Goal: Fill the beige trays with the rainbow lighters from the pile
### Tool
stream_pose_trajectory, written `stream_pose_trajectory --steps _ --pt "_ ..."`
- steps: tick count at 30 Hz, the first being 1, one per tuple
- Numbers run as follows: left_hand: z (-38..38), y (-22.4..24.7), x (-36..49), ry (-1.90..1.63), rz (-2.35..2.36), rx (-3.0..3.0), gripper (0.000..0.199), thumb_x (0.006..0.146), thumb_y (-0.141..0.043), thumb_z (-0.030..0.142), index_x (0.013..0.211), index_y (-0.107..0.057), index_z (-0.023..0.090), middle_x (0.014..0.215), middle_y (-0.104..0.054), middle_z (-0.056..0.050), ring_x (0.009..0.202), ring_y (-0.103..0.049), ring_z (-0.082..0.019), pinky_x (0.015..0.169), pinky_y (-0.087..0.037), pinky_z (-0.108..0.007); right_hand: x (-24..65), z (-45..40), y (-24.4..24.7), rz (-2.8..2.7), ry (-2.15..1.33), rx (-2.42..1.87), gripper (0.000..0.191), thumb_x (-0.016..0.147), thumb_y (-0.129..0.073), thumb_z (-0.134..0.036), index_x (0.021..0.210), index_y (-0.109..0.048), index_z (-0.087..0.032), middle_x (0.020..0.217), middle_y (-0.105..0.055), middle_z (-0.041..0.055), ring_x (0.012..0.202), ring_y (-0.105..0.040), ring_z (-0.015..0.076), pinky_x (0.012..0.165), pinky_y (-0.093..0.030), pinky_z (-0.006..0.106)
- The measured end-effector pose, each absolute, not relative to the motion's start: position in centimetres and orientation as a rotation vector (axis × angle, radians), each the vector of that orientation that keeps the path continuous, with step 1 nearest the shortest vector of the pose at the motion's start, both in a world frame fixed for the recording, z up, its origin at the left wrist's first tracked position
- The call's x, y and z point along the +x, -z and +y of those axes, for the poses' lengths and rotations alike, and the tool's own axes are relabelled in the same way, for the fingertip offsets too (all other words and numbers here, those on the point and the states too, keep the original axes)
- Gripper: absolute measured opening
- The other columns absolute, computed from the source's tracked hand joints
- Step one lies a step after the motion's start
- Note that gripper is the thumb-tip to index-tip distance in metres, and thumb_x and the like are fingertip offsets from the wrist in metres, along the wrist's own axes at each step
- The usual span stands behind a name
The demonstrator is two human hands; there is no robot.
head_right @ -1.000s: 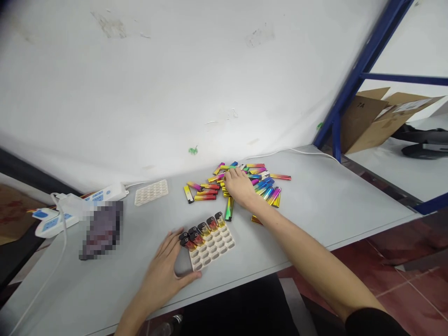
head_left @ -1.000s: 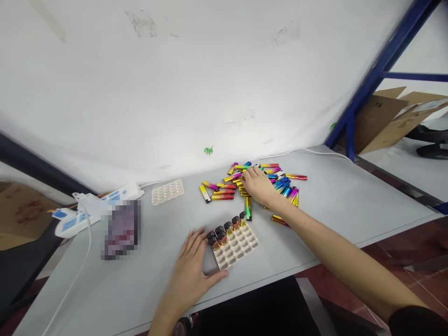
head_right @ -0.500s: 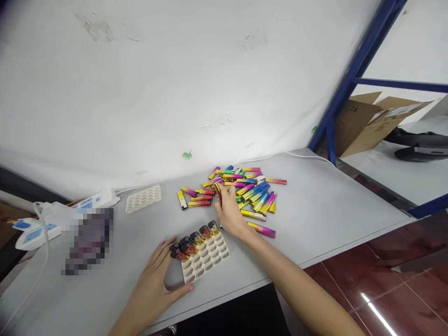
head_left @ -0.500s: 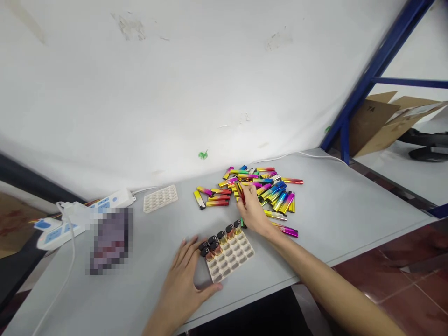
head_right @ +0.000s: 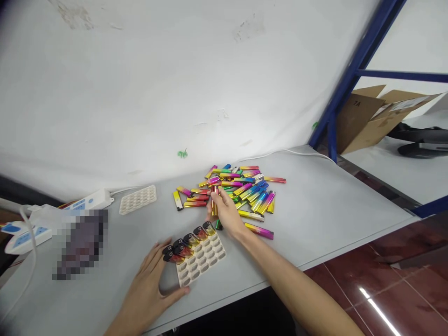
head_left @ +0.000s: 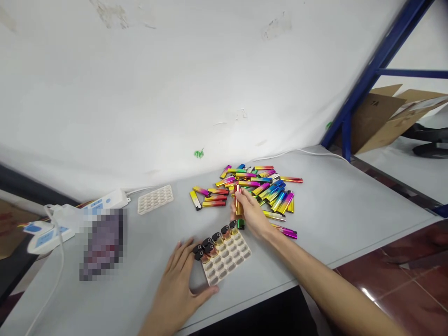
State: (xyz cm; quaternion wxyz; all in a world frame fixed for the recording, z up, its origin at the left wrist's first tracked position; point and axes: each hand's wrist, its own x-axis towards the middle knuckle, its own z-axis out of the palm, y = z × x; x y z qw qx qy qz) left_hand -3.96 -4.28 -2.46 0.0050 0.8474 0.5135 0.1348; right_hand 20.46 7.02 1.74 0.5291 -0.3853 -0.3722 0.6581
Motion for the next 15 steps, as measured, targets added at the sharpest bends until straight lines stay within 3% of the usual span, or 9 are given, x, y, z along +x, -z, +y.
stream_pose_trajectory --steps 4,9,12,15 --pt "-4.3 2.5 -3.9 -0.429 1.604 2.646 0.08 0.08 -0.069 0.061 0.145 -0.039 0.024 0.151 -0.05 -0.012 0.144 -0.041 -0.037 0.111 -0.046 -0.058 20.5 6.8 -1.9 -0.935 -1.546 -0.943 0.036 0.086 -0.06 -0.059 0.094 -0.052 -0.025 0.061 -0.036 -0.0106 0.044 -0.033 0.0069 0.045 -0.035 0.02" --pt "-4.3 2.2 -3.8 -0.459 1.582 2.641 0.079 0.079 -0.07 0.058 0.143 -0.042 0.023 0.15 -0.051 -0.012 0.143 -0.042 -0.036 0.113 -0.044 -0.057 21.0 7.0 -2.1 -0.945 -1.502 -1.015 0.052 0.083 -0.053 -0.072 0.083 -0.057 -0.02 0.06 -0.036 -0.0073 0.046 -0.028 0.0072 0.043 -0.021 0.021" --pt "-4.3 2.2 -3.8 -0.459 1.577 2.656 0.076 0.079 -0.07 0.06 0.141 -0.044 0.023 0.149 -0.051 -0.012 0.143 -0.043 -0.036 0.113 -0.044 -0.058 21.4 7.1 -2.0 -0.968 -1.466 -1.057 0.059 0.086 -0.044 -0.075 0.067 -0.051 -0.02 0.056 -0.038 -0.0049 0.046 -0.028 0.008 0.044 -0.018 0.023" --pt "-4.3 2.3 -3.8 -0.457 1.582 2.674 0.075 0.08 -0.068 0.061 0.141 -0.043 0.024 0.149 -0.051 -0.012 0.143 -0.043 -0.036 0.112 -0.046 -0.058 21.5 7.1 -1.8 -0.973 -1.496 -1.08 0.063 0.089 -0.04 -0.074 0.055 -0.04 -0.021 0.047 -0.026 -0.0065 0.042 -0.019 0.008 0.043 -0.014 0.025"
